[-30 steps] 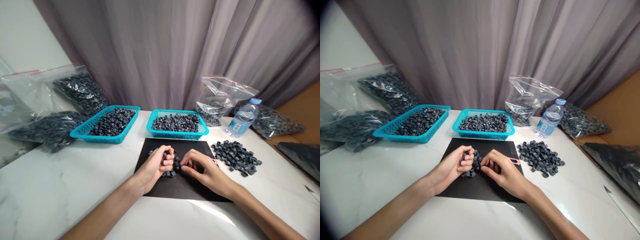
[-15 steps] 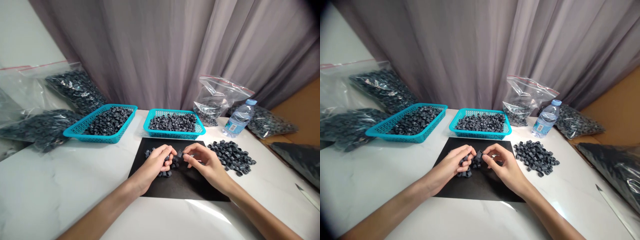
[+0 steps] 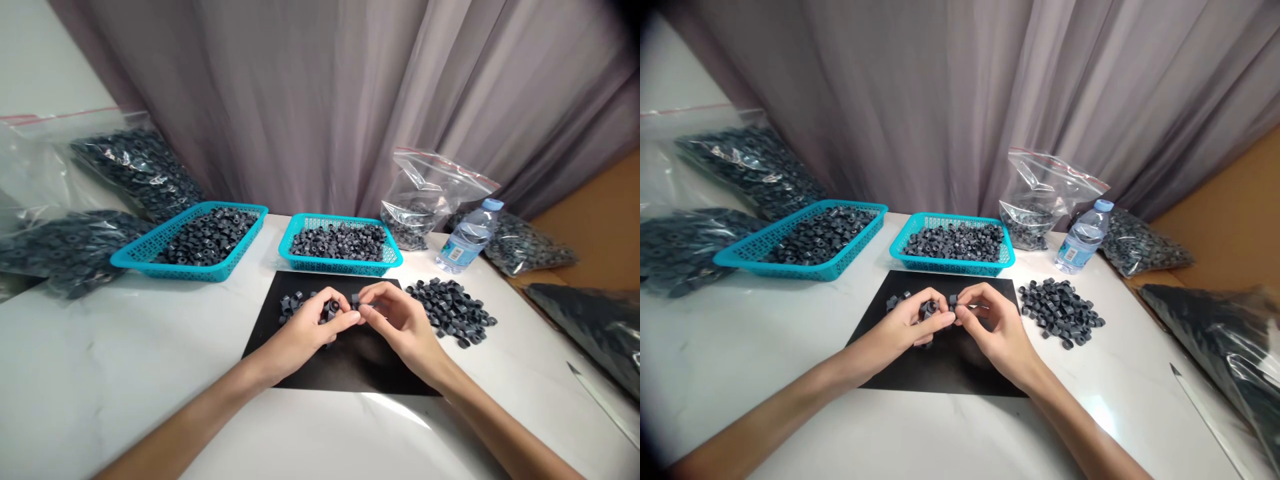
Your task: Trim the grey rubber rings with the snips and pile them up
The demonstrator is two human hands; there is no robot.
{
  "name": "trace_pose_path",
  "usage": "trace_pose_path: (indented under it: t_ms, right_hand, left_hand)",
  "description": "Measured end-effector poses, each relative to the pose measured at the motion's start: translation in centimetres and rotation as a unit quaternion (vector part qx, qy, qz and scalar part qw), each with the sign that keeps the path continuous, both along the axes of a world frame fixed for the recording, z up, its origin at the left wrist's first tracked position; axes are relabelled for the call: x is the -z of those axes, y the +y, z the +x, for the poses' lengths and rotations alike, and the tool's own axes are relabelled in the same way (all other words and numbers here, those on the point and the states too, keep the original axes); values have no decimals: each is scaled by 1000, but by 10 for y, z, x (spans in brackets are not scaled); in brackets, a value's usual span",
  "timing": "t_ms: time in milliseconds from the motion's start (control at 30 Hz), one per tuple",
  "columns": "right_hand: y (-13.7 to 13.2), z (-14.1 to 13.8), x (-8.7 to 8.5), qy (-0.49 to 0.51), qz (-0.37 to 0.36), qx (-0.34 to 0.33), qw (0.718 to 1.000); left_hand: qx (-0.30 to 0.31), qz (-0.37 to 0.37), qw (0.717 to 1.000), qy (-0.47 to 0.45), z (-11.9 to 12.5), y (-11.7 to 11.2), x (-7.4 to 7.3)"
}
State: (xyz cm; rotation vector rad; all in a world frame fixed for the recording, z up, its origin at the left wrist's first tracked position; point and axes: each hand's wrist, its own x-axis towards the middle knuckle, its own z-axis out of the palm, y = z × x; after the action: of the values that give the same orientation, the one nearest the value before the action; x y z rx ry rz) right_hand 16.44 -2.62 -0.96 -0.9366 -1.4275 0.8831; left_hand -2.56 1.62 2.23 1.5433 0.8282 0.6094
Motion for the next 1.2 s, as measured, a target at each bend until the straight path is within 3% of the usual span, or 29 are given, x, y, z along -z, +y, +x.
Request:
trace_pose_path:
  t_ms: [567, 800, 1000, 1200]
  right_hand:
    - [-4, -11, -5, 102, -28, 31, 994]
    - [-6, -13, -5, 188, -43, 48, 980]
    - [-8, -15, -11, 271, -107, 18, 956]
    - [-5, -13, -7, 315, -139, -37, 938]
  left_hand:
    - [-80, 207, 972, 71, 5, -11, -4]
    - [-60, 278, 956, 72, 0, -11, -3]
    - [-7, 437, 893, 105, -4, -7, 2]
    - [4, 600, 786, 145, -8, -3, 5]
